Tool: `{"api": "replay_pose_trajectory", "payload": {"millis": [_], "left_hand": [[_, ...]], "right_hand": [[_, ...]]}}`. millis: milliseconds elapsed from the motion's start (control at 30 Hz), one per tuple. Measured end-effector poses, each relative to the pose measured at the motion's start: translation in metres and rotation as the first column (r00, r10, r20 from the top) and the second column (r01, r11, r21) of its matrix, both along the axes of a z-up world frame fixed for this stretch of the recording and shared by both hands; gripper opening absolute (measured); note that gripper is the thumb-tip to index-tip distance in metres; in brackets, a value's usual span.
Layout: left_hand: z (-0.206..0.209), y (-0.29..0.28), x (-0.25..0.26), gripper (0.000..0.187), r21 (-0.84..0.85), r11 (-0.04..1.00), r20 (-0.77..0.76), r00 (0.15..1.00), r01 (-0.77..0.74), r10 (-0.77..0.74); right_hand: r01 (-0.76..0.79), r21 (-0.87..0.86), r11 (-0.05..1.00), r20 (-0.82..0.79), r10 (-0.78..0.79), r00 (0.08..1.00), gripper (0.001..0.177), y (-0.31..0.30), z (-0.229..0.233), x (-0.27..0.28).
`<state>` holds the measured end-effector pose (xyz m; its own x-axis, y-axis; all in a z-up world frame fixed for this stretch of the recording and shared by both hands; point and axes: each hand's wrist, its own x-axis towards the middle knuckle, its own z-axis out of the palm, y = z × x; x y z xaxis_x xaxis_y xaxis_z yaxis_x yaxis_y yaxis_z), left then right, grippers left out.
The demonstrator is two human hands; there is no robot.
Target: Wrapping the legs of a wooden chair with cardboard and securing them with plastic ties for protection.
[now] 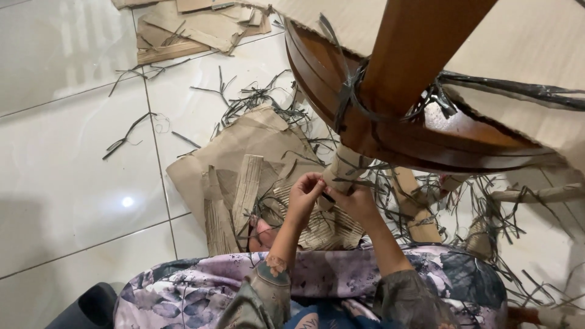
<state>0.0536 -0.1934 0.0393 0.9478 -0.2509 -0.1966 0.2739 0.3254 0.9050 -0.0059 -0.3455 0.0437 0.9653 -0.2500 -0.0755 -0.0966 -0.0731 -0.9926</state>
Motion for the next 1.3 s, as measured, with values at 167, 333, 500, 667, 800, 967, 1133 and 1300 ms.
{"api": "replay_pose_trajectory", "payload": {"millis": [167, 333, 500, 667, 800, 967, 1133, 1300], "left_hand": [[-0.006, -0.002, 0.003, 0.015, -0.054, 0.999, 0.003, 1.0, 0.004, -0.004], [0.003, 0.001, 0.002, 0.037, -0.048, 0.998, 0.02, 0.999, 0.028, -0.027], [0.027, 0.002, 0.001, 0.049, -0.2, 0.971, -0.045, 0.989, 0.128, -0.14], [-0.024, -0.002, 0.007, 0.024, -0.123, 0.992, -0.04, 0.999, -0.001, -0.004], [-0.03, -0.001, -0.002, 0.022, 0.034, 0.975, -0.027, 0.975, -0.221, 0.222], [-0.004, 0.016, -0.031, 0.018, 0.124, 0.969, 0.143, 0.97, -0.216, 0.198], [0.007, 0.016, -0.046, 0.013, 0.141, 0.985, 0.125, 0.989, -0.102, 0.084], [0.034, 0.01, -0.05, 0.01, 0.356, 0.927, 0.338, 0.941, -0.116, -0.012]], "right_hand": [[-0.01, -0.037, 0.999, -0.023, 0.01, 1.0, 0.045, -0.002, -0.018, 0.0], [0.001, -0.033, 0.999, -0.006, -0.001, 1.0, 0.047, 0.0, -0.019, -0.001], [-0.03, -0.055, 0.998, 0.03, 0.031, 0.999, 0.05, -0.001, -0.004, 0.008], [0.005, -0.012, 1.0, -0.002, -0.005, 1.0, 0.05, -0.013, -0.047, 0.008], [0.026, 0.033, 0.999, 0.115, -0.03, 0.993, 0.053, 0.002, 0.0, 0.013], [0.203, 0.028, 0.979, -0.062, -0.201, 0.978, 0.067, 0.01, -0.017, -0.001], [0.247, -0.057, 0.967, -0.281, -0.253, 0.926, 0.067, 0.006, 0.039, -0.016], [0.177, -0.229, 0.957, -0.289, -0.24, 0.927, 0.04, -0.014, 0.031, -0.025]]}}
